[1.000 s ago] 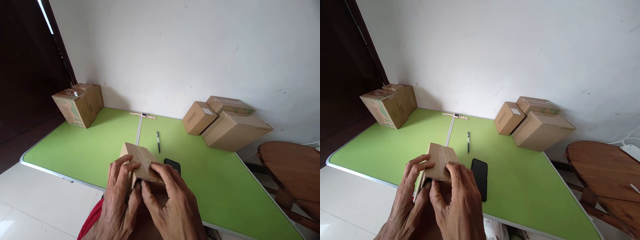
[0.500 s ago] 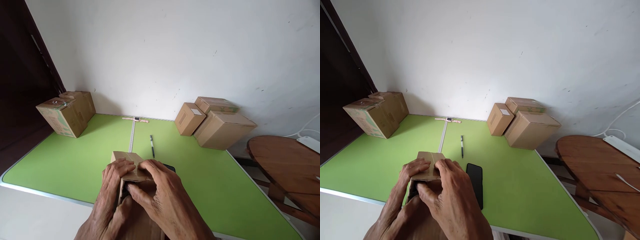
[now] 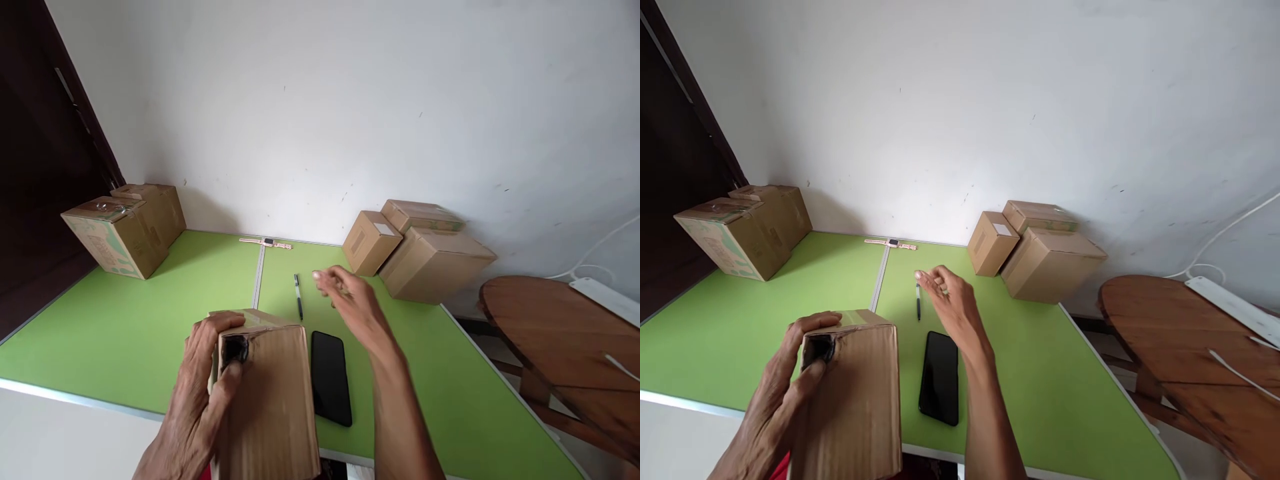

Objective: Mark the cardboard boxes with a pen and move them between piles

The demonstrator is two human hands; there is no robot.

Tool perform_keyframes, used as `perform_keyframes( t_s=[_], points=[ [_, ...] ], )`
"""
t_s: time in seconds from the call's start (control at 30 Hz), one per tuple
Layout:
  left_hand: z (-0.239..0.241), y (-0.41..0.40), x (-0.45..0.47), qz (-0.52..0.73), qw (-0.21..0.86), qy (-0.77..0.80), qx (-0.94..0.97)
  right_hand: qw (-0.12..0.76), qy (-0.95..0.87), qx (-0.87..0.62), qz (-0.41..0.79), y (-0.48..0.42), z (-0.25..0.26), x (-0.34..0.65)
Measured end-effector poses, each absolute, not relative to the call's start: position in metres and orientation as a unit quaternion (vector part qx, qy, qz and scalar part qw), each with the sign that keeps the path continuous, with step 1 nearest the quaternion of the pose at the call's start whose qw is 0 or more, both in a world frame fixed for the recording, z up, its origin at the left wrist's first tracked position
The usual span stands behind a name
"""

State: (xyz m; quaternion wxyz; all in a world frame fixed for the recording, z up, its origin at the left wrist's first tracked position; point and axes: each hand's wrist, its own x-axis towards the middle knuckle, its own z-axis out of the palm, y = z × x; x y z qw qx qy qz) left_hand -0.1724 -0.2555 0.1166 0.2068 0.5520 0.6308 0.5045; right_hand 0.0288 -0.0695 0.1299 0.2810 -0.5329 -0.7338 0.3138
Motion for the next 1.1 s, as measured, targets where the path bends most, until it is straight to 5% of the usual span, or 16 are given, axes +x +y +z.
perform_keyframes(
  t_s=[0.17,0.27,0.43,0.6,0.67,0.77,1.1],
  points=[
    [0.109,-0.253,-0.175,0.512,0.193,0.608,0.575,0.157,-0.686,-0.636,0.318,-0.004,0.055,0.004],
    [0.110,-0.250,-0.175,0.511,0.212,0.619,0.558,0.154,-0.648,-0.653,0.361,0.006,0.026,-0.010],
    [0.115,-0.235,-0.190,0.484,0.302,0.628,0.529,0.268,-0.601,-0.606,0.446,-0.003,0.027,0.000],
    [0.114,-0.218,-0.206,0.478,0.367,0.612,0.511,0.511,-0.533,-0.489,0.464,-0.065,0.085,0.023],
    [0.113,-0.214,-0.207,0.485,0.394,0.590,0.511,0.601,-0.503,-0.329,0.527,-0.104,0.108,0.019],
    [0.110,-0.210,-0.206,0.502,0.414,0.563,0.510,0.589,-0.541,-0.210,0.562,-0.154,0.125,-0.003],
    [0.104,-0.216,-0.204,0.492,0.360,0.536,0.585,0.551,-0.666,-0.247,0.437,-0.176,0.112,-0.021]
  ],
)
